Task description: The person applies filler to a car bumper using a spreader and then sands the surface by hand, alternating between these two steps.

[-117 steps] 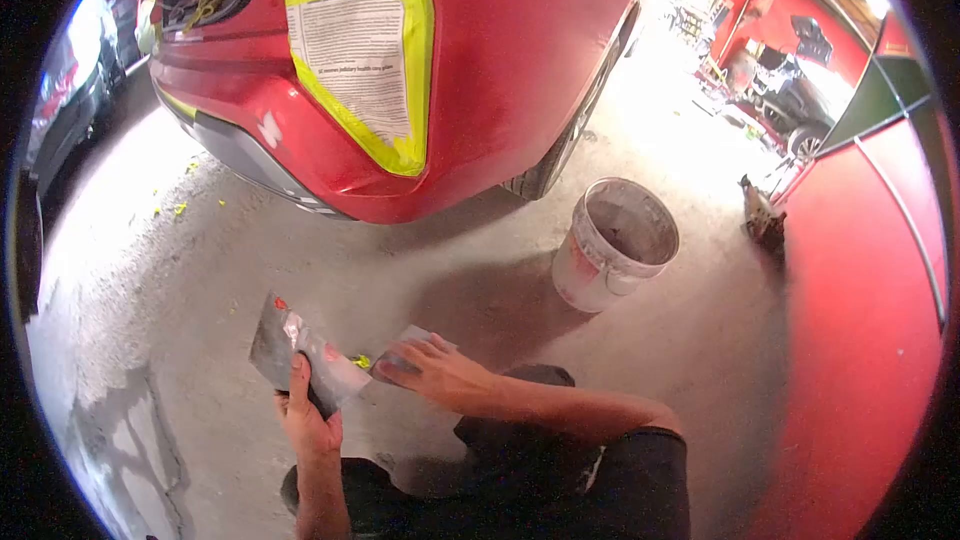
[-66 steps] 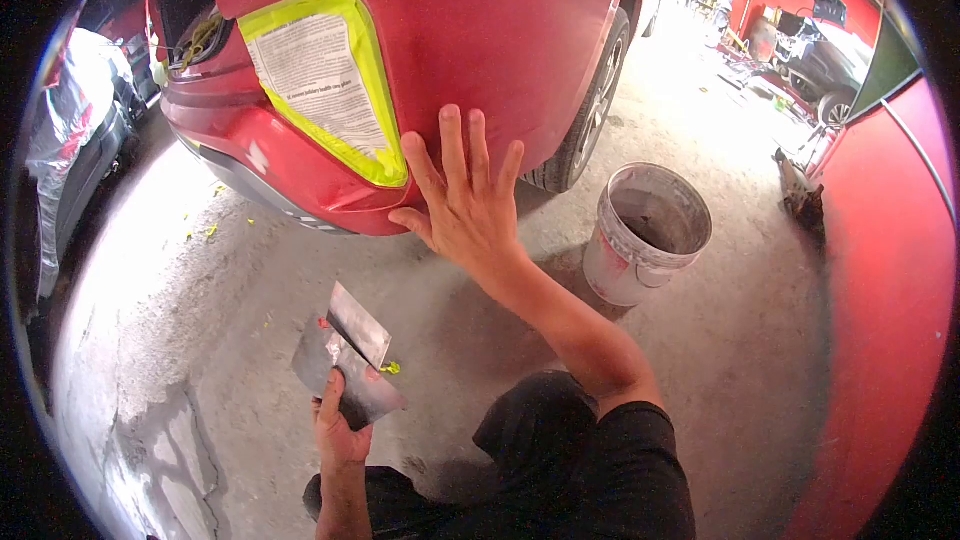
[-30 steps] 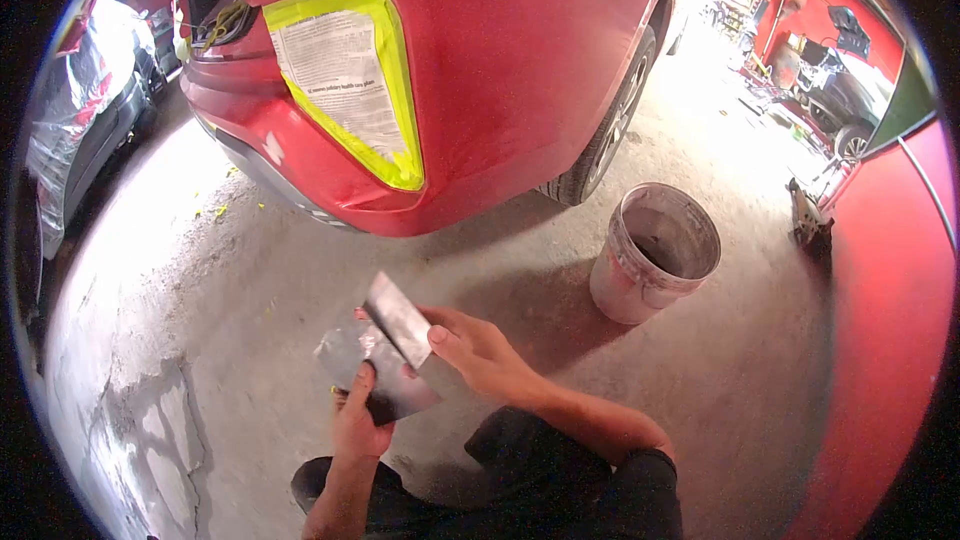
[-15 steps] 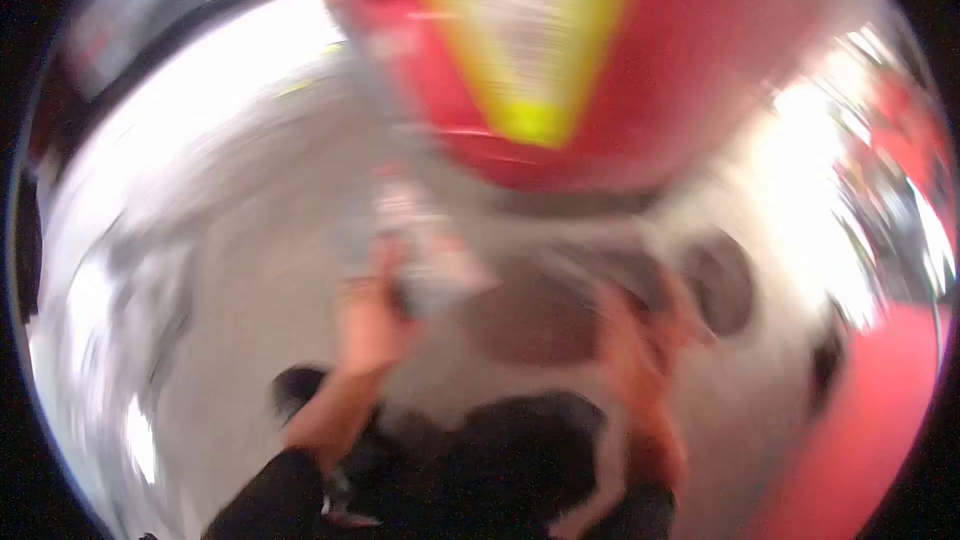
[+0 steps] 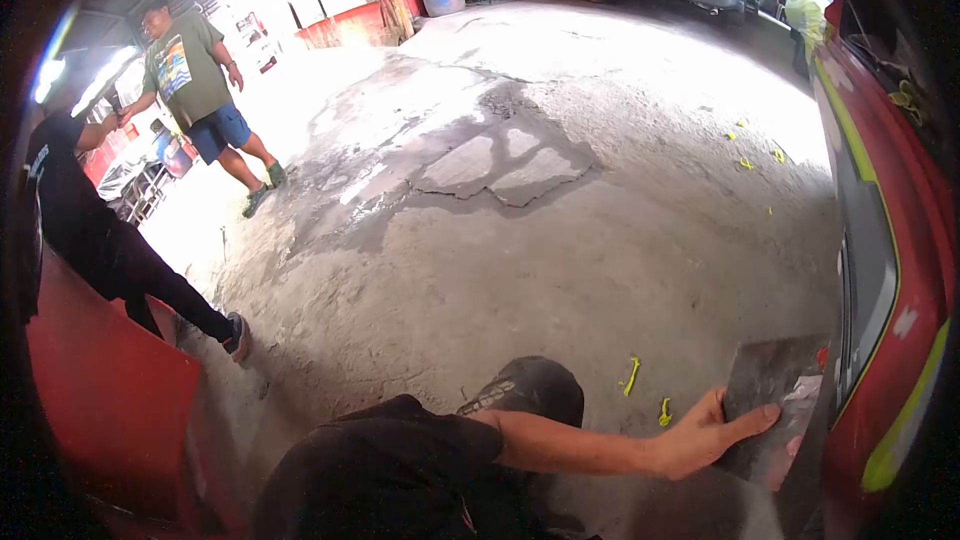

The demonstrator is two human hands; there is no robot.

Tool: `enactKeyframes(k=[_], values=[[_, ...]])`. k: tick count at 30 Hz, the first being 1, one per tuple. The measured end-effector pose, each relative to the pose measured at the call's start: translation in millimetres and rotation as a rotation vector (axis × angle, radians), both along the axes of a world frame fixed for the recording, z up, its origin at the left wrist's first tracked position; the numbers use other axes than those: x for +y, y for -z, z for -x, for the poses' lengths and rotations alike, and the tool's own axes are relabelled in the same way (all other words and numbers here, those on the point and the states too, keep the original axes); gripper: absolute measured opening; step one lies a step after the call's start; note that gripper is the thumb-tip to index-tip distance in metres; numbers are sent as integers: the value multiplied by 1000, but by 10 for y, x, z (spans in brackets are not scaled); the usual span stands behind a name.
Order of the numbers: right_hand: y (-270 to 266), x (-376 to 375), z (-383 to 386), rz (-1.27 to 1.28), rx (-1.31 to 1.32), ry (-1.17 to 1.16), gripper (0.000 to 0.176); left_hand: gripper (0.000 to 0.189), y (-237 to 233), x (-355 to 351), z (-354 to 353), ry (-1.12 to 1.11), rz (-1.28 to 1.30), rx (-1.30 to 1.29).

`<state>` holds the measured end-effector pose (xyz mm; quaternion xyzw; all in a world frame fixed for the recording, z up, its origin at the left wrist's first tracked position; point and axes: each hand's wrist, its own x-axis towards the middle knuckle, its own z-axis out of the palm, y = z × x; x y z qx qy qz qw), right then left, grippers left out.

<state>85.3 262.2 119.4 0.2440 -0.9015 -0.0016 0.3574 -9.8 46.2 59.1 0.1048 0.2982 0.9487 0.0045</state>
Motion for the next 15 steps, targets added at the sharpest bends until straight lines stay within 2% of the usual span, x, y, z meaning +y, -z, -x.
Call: enactKeyframes(k=[1, 4, 6, 8, 9, 10, 11, 13, 15], values=[[-4, 7, 18, 4, -4, -13, 39, 33, 40, 14, 12, 6, 20, -4], [-14, 87, 16, 7, -21, -24, 40, 33, 288, 235, 77, -112, 242, -239], [-5, 102, -55, 0, -53, 8, 40, 40, 266, 83, -53, -143, 884, -98], [30, 11, -95, -6, -98, 49, 40, 62, 304, -93, -150, -209, 1606, 209], [23, -65, -89, -38, -103, 86, 40, 52, 242, -62, -121, -157, 1173, 34], [-8, -186, -57, -15, -97, 95, 45, 42, 174, -16, -104, -129, 533, -119], [-50, -210, -39, -78, -100, 122, 43, 33, 97, 40, -108, -165, 64, -208], [-109, -244, -26, -157, -117, 123, 42, 17, -22, 93, -108, -227, 3, -190], [-110, -246, -1, -197, -121, 87, 44, 15, 44, 122, -127, -208, 8, -156]])
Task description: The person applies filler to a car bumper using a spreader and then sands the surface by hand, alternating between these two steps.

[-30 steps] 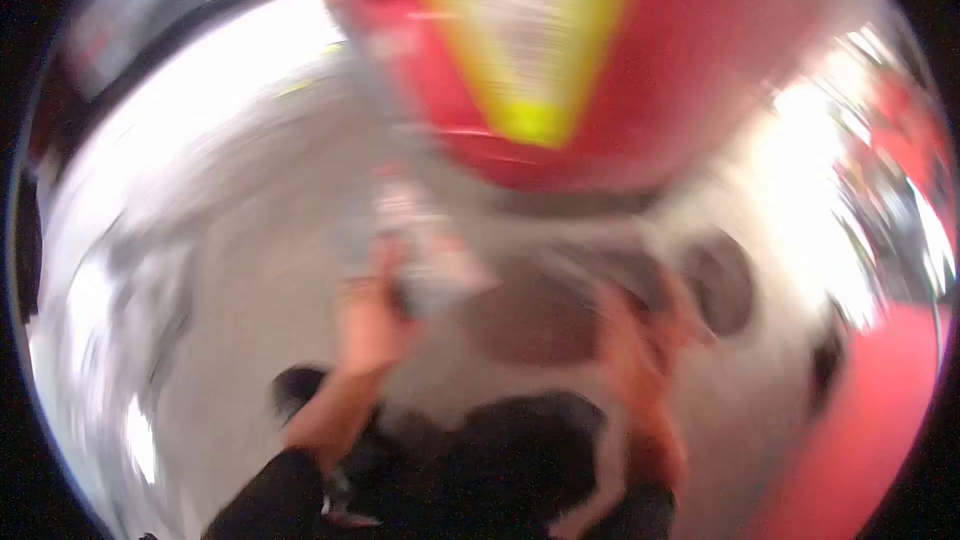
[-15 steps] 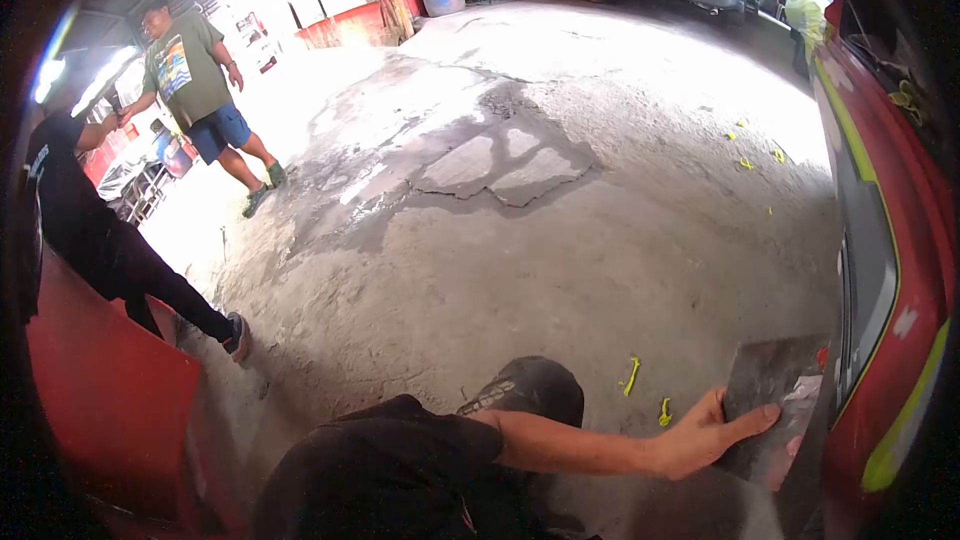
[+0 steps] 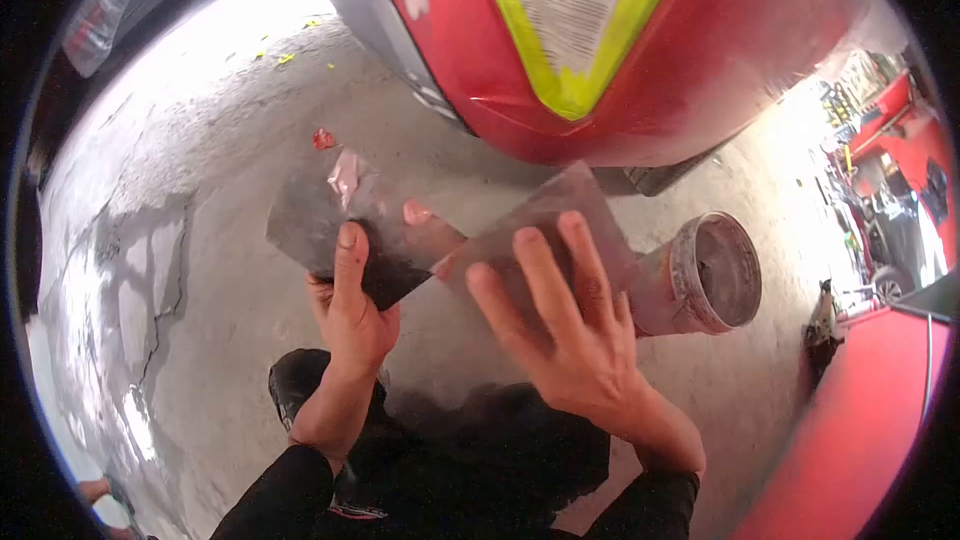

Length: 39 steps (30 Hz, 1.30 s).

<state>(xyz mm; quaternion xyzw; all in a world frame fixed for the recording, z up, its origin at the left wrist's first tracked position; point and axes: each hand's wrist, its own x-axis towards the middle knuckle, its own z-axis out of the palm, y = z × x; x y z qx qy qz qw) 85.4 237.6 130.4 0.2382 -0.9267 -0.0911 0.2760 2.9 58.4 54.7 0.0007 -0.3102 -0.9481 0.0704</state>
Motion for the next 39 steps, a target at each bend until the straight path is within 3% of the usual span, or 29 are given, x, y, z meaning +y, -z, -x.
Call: enactKeyframes(k=[11, 13, 17, 21, 24, 27, 30, 39], values=[[19, -120, 159, -47, 99, -33, 45, 17, 63, 22, -103, -5, 72, 89], [2, -152, 126, -117, 110, 5, 44, 15, -123, 36, -159, 40, 58, 68], [-81, -104, -32, -87, -175, 9, 40, 16, 38, 157, -204, 131, 53, 29], [-210, 141, -156, -332, -161, 103, 35, 19, 108, 189, -91, -87, 95, -175], [-502, 502, -66, -427, 118, 176, 39, 18, 31, 34, -27, 2, 36, -16], [-870, 715, 66, -540, 226, 214, 42, 16, 76, 61, -13, 49, 17, 24], [-1050, 903, 230, -705, 298, 220, 46, 16, 61, 139, -46, 61, 33, 9], [-1163, 958, 546, -782, 368, 122, 49, 24, 170, 135, -15, 77, 82, 41]])
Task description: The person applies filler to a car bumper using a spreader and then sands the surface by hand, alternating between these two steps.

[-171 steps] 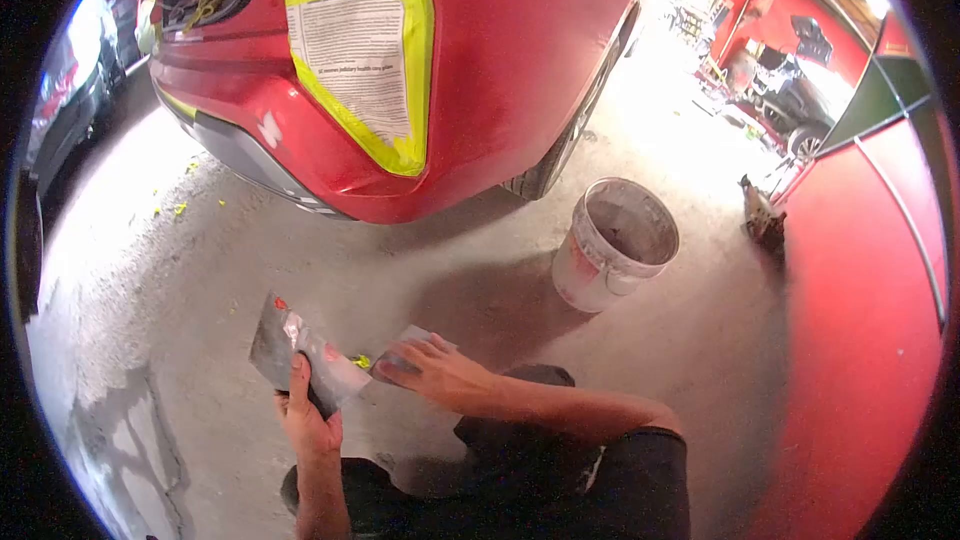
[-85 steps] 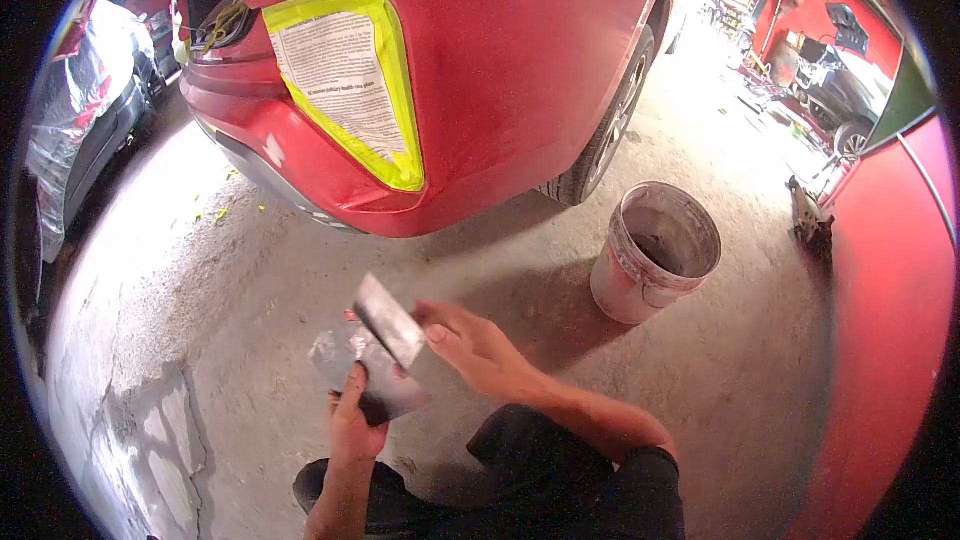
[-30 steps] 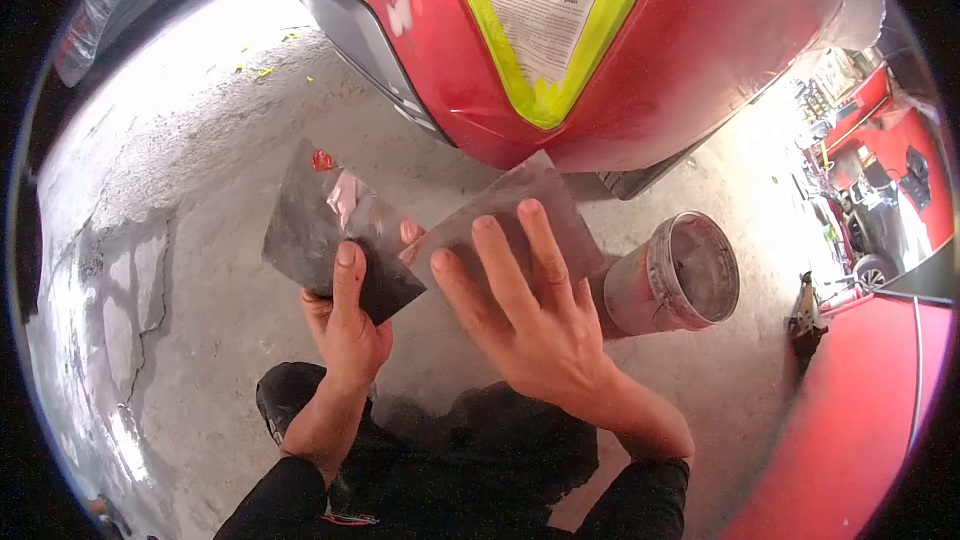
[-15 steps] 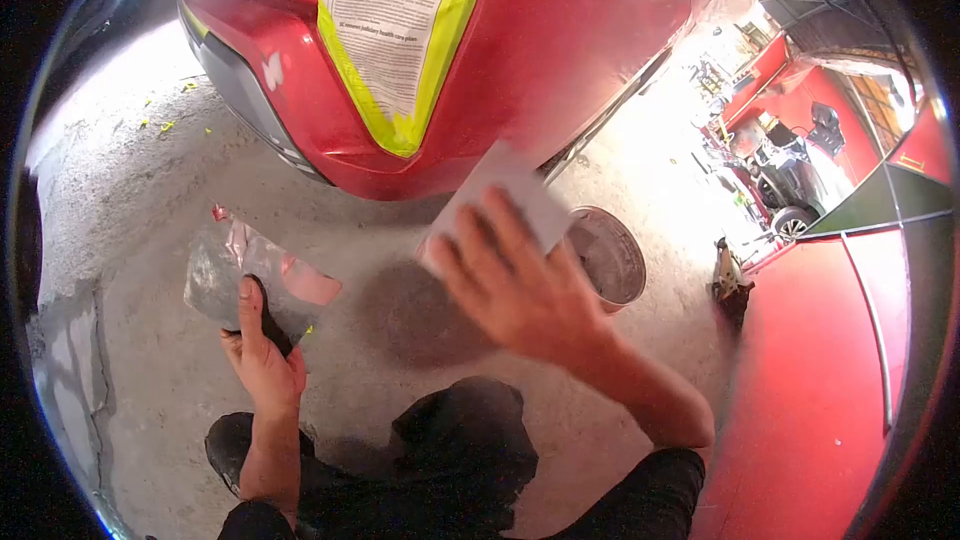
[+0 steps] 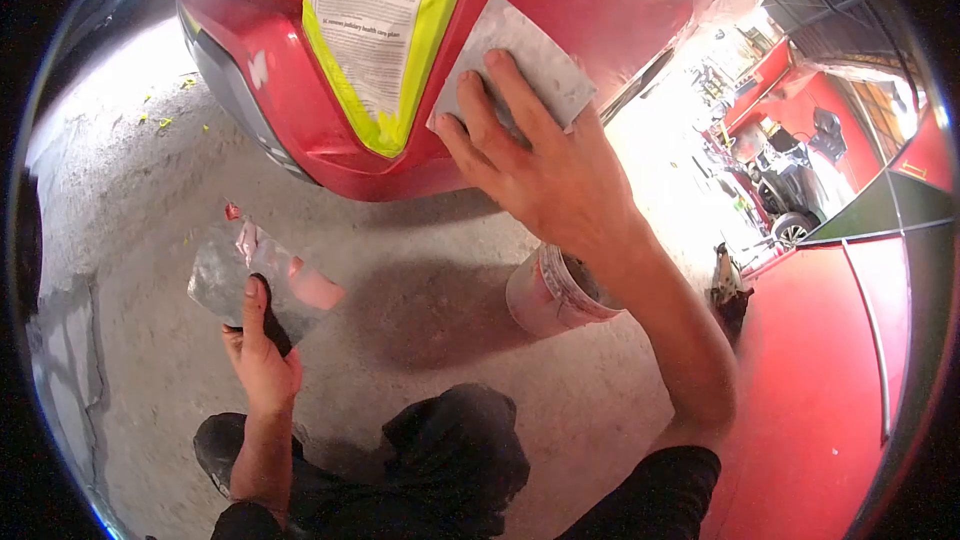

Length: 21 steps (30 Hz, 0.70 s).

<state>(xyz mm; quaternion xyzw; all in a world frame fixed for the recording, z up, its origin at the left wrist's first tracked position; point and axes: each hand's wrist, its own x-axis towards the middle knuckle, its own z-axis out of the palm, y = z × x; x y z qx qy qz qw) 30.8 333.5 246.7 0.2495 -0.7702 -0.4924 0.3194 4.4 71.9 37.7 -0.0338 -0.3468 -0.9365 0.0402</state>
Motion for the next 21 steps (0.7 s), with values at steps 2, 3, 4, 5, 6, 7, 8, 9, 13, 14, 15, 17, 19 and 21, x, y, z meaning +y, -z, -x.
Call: enactKeyframes(k=[2, 3, 4, 5, 6, 7, 8, 9, 13, 14, 15, 17, 19, 21], values=[[-6, 18, 44, 13, 11, -6, 47, 26, 49, -8, 7, 7, 13, 15], [-7, 26, 54, 20, 18, -8, 47, 26, 25, -9, 8, 10, 8, 22], [-5, 29, 56, 29, 14, -13, 46, 26, 12, -6, 11, 14, 4, 29], [-2, 27, 59, 38, 11, -17, 46, 26, 19, -3, 13, 16, 3, 31], [0, 24, 63, 47, 8, -22, 45, 26, 34, -6, 17, 17, 2, 33], [1, 22, 69, 41, 10, -23, 45, 26, 52, -8, 23, 18, 1, 35], [0, 20, 75, 34, 12, -24, 45, 26, 79, -11, 33, 9, 7, 31], [-2, 19, 82, 26, 13, -25, 46, 26, 112, -10, 44, -1, 12, 26], [10, 47, 65, 39, 19, 25, 48, 26, 82, -11, 52, 22, 3, -23], [4, 43, 39, 42, 11, 37, 48, 26, 71, -3, 62, 11, -10, -7], [6, 34, 25, 46, 4, 47, 49, 26, 62, 5, 75, -2, -23, 9], [32, 12, 2, 85, 8, 11, 48, 27, 66, 8, 91, -14, -34, 32], [29, -2, -7, 99, 9, -10, 48, 27, 80, 6, 91, -7, -30, 46], [4, -41, 30, 87, 9, -19, 48, 27, 61, 11, 77, 7, -22, 43]])
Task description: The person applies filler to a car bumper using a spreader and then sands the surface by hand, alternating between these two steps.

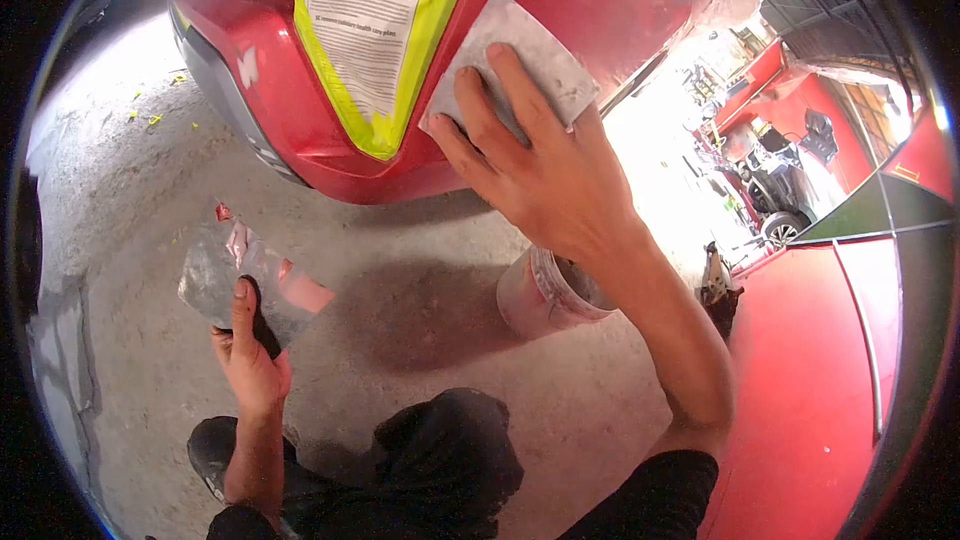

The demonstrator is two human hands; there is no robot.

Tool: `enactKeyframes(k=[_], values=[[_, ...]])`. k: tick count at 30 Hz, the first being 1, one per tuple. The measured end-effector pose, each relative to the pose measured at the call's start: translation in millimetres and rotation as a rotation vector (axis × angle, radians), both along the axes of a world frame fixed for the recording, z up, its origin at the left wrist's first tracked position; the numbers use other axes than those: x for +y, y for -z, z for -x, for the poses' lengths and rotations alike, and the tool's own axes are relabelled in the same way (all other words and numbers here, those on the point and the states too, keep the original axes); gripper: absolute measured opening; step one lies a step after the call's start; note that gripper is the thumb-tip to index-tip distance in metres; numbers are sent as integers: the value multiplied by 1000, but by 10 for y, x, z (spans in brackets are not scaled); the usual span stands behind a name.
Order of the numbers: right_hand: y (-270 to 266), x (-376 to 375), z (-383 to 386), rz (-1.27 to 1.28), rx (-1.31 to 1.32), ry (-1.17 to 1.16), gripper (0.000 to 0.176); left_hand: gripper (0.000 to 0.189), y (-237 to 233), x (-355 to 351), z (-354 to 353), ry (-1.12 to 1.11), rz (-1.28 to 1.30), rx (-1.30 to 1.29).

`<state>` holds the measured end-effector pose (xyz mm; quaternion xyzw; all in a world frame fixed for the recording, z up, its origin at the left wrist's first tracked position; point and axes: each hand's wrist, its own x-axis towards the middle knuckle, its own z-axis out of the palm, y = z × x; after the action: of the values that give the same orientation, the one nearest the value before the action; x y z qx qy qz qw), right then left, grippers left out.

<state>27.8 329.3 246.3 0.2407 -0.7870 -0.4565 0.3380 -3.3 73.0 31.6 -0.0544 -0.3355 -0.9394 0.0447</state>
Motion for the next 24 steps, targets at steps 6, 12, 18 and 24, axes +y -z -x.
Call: enactKeyframes(k=[6, 12, 18, 24], values=[[-6, 27, 73, -62, 36, 35, 49, 26, 78, -9, 27, -5, 27, -17], [-3, 79, -32, -27, -21, 37, 39, 25, 67, -72, 26, 7, 19, -2], [-70, -2, 33, -78, -23, 19, 49, 25, 52, -45, 30, 13, 19, -8], [-64, 21, 78, -94, -12, 38, 52, 24, 20, -51, 20, 26, -3, 24]])
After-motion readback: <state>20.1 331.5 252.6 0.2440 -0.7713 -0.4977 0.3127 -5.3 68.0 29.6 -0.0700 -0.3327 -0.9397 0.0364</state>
